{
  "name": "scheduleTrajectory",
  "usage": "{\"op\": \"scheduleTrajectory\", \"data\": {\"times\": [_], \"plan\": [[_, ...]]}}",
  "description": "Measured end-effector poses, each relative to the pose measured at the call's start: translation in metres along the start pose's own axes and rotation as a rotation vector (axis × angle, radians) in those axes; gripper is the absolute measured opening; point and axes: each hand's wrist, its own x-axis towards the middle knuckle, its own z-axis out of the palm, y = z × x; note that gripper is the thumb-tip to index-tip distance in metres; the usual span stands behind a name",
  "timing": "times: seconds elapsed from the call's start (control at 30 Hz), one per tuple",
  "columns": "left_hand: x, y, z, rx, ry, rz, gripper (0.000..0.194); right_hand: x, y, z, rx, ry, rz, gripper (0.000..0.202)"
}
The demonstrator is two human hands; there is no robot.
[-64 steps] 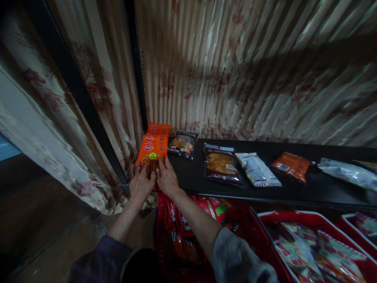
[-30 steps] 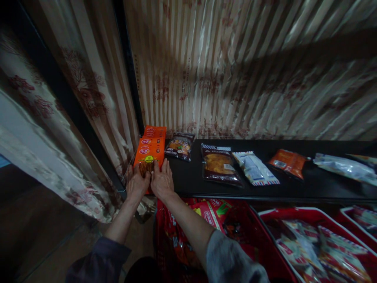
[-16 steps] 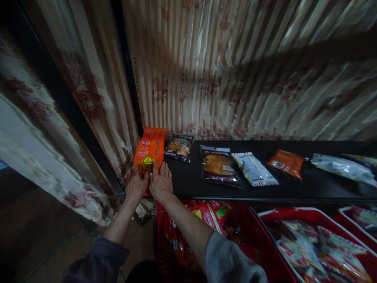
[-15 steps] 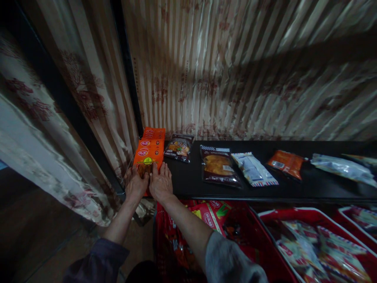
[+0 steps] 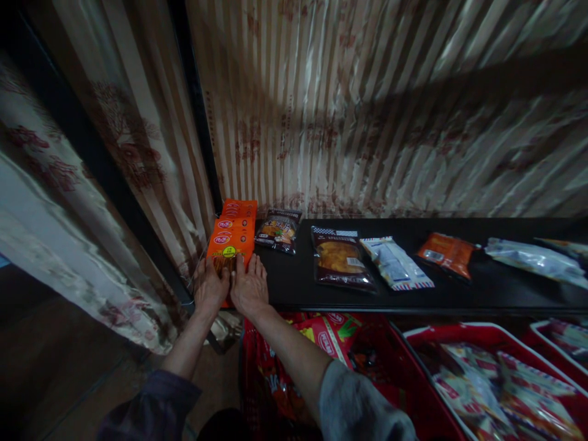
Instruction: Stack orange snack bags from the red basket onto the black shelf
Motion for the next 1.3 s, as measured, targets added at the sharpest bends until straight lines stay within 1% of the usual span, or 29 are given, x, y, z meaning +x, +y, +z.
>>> {"op": "scheduleTrajectory", "data": {"times": [0.07, 0.2, 0.3, 0.43, 0.63, 0.8, 0.97, 1.03, 1.2, 1.3], "plan": [[0.000, -0.001, 0.002, -0.012, 0.019, 0.008, 0.049, 0.000, 0.001, 0.000, 0.053, 0.016, 0.008, 0.055], [0.000, -0.001, 0.001, 0.022, 0.002, 0.064, 0.048, 0.005, 0.001, -0.003, 0.186, 0.057, 0.064, 0.057], [0.002, 0.000, -0.001, 0.045, 0.002, 0.115, 0.049, 0.012, 0.001, -0.005, 0.272, 0.058, 0.107, 0.056], [0.004, -0.001, -0.001, 0.056, 0.000, 0.147, 0.049, 0.020, 0.002, -0.005, 0.349, 0.061, 0.142, 0.056], [0.004, -0.005, 0.001, 0.051, 0.005, 0.176, 0.048, 0.025, 0.004, 0.000, 0.384, 0.097, 0.143, 0.057], [0.005, -0.008, 0.002, 0.011, 0.018, 0.205, 0.045, 0.034, 0.004, -0.003, 0.407, 0.096, 0.196, 0.055], [0.008, -0.009, 0.004, 0.008, 0.006, 0.238, 0.041, 0.044, 0.008, -0.005, 0.442, 0.141, 0.205, 0.053], [0.008, -0.009, 0.005, 0.026, 0.002, 0.247, 0.040, 0.046, 0.008, -0.005, 0.445, 0.152, 0.209, 0.053], [0.010, -0.010, 0.007, 0.043, 0.001, 0.276, 0.042, 0.049, 0.007, -0.008, 0.472, 0.130, 0.217, 0.053], [0.011, -0.011, 0.008, 0.028, 0.010, 0.275, 0.042, 0.050, 0.006, -0.006, 0.478, 0.154, 0.227, 0.054]]}}
